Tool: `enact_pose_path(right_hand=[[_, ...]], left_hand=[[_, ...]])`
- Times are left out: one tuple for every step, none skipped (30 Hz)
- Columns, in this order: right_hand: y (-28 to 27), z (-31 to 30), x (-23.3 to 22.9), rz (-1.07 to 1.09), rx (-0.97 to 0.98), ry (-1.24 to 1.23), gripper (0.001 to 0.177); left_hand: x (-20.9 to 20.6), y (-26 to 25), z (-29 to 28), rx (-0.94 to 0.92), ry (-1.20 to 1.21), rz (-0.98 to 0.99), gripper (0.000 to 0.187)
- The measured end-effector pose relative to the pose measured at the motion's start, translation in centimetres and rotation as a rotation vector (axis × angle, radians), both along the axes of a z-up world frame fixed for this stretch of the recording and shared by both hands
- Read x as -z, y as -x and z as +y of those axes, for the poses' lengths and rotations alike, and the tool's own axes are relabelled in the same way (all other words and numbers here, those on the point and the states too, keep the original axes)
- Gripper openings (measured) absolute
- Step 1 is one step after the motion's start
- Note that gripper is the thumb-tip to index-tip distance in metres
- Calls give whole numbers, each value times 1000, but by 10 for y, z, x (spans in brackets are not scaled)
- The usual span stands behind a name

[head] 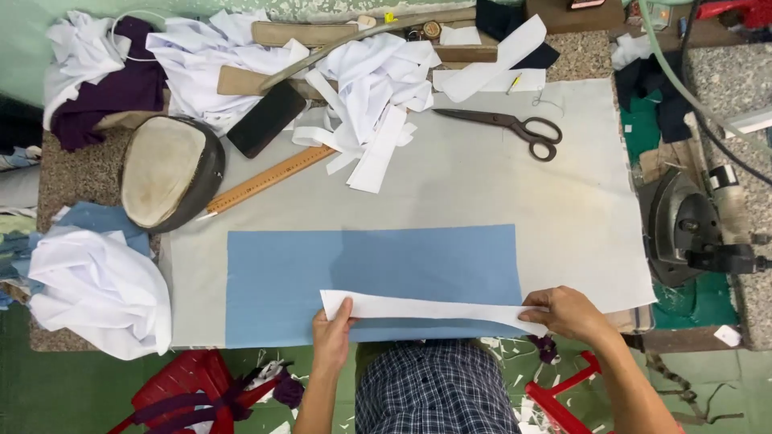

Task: The person irons a light blue fabric on a work table, then places a white paper strip on it and irons over the strip. They repeat this process with another white paper strip, using a black rectangular object to hold the fabric in place while ironing.

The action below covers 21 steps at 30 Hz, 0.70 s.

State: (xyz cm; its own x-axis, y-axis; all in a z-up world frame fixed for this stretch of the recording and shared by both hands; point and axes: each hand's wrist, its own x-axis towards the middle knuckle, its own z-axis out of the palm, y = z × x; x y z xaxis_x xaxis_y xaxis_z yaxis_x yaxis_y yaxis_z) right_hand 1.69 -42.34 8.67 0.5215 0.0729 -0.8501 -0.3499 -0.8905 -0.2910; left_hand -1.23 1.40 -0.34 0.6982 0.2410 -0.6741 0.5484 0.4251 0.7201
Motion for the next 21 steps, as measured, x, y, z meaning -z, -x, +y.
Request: enact_pose_path(right_hand=[[11, 0, 9, 1, 10, -9, 28], [19, 1, 19, -3, 84, -39, 29], [27, 5, 28, -6, 158, -70, 31], [30, 20, 18, -4, 151, -79, 31], [33, 35, 7, 0, 265, -65, 28], [34, 49, -4, 2, 372, -48, 25], [38, 55, -2, 4, 358, -53, 25], [41, 62, 1, 1, 428, -54, 23], [44, 68, 3, -1, 498, -54, 22], [50, 71, 10, 1, 479, -62, 22], [56, 72, 16, -54, 507, -37, 25], [63, 71, 21, -113, 540, -9, 27], [62, 76, 18, -114, 528, -14, 27], [63, 79, 14, -120, 579, -16, 26], [64, 81, 9, -126, 631, -18, 25], [65, 81, 11, -130, 643, -10, 25], [66, 80, 13, -203, 615, -37, 24], [67, 77, 14, -281, 594, -59, 22], [65, 75, 15, -289, 612, -47, 22], [64, 73, 17, -448, 539, -71, 19], [62, 71, 19, -607, 464, -91, 17]], left_hand=[[10, 10, 13, 10, -9, 1, 26], [19, 21, 27, 36, 3, 1, 27], [27, 32, 44, 61, 15, 1, 27], [25, 36, 57, 53, 6, 2, 27], [22, 40, 71, 160, -59, 62, 27], [20, 44, 83, 260, -118, 122, 27], [20, 46, 93, 246, -123, 123, 27], [19, 49, 103, 316, -153, 125, 26], [19, 53, 112, 387, -183, 128, 24], [11, 52, 117, 368, -189, 131, 24], [4, 50, 121, 422, -259, 104, 22], [-3, 47, 122, 483, -325, 75, 20], [5, 48, 129, 470, -328, 76, 20], [15, 47, 133, 438, -371, 42, 18], [25, 45, 136, 404, -414, 9, 16], [16, 38, 138, 416, -406, 4, 16], [6, 32, 139, 436, -466, -5, 13], [-3, 22, 138, 462, -525, -20, 10], [-3, 14, 140, 479, -515, -32, 10], [-3, 8, 141, 496, -531, -190, 7], [-4, 2, 143, 508, -543, -349, 5]])
